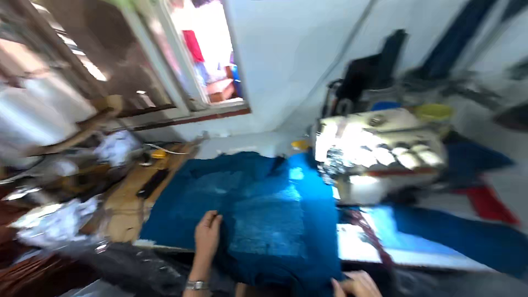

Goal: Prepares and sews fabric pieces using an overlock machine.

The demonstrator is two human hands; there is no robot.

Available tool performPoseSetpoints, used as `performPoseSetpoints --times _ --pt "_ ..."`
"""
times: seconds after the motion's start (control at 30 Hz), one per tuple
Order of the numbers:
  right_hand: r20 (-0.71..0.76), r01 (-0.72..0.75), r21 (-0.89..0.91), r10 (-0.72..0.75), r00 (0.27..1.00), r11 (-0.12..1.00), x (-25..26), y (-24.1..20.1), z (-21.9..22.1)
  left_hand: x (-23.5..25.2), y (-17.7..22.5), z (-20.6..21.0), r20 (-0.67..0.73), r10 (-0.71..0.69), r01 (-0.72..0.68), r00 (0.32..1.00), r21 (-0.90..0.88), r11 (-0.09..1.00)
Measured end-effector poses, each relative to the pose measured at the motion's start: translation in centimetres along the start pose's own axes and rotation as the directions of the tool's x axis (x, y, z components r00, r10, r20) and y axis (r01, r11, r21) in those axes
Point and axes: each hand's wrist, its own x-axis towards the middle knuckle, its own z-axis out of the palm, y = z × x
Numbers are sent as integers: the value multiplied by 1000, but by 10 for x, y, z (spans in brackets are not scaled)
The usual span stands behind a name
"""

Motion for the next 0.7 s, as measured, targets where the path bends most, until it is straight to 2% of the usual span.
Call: performPoseSetpoints --times 0.07,0.2,0.37,0.5,0.6,0.67,0.7 --pt "-77 28 -16 -29 997 999 -6 4 3 -3 -3 6 -2 43 -43 999 44 998" --pt "-190 59 -6 -59 980 998 -9 9 7 -5 -3 9 -35 56 -57 998 -20 998" --pt "-235 77 11 -72 969 997 -11 10 12 -8 -4 9 -40 89 -94 995 -123 988" --pt "-245 40 62 -24 969 997 -9 9 14 -8 -3 9 -43 109 -115 993 -159 981" --pt "-227 -34 140 65 972 990 -8 7 13 -8 -4 7 -48 101 -105 994 -107 989" --pt "-183 -174 252 223 957 952 -7 4 11 -14 7 -1 -54 116 -114 992 46 992" --pt "-124 -264 314 315 941 912 -5 2 8 -20 19 -7 -43 168 -162 985 105 981"
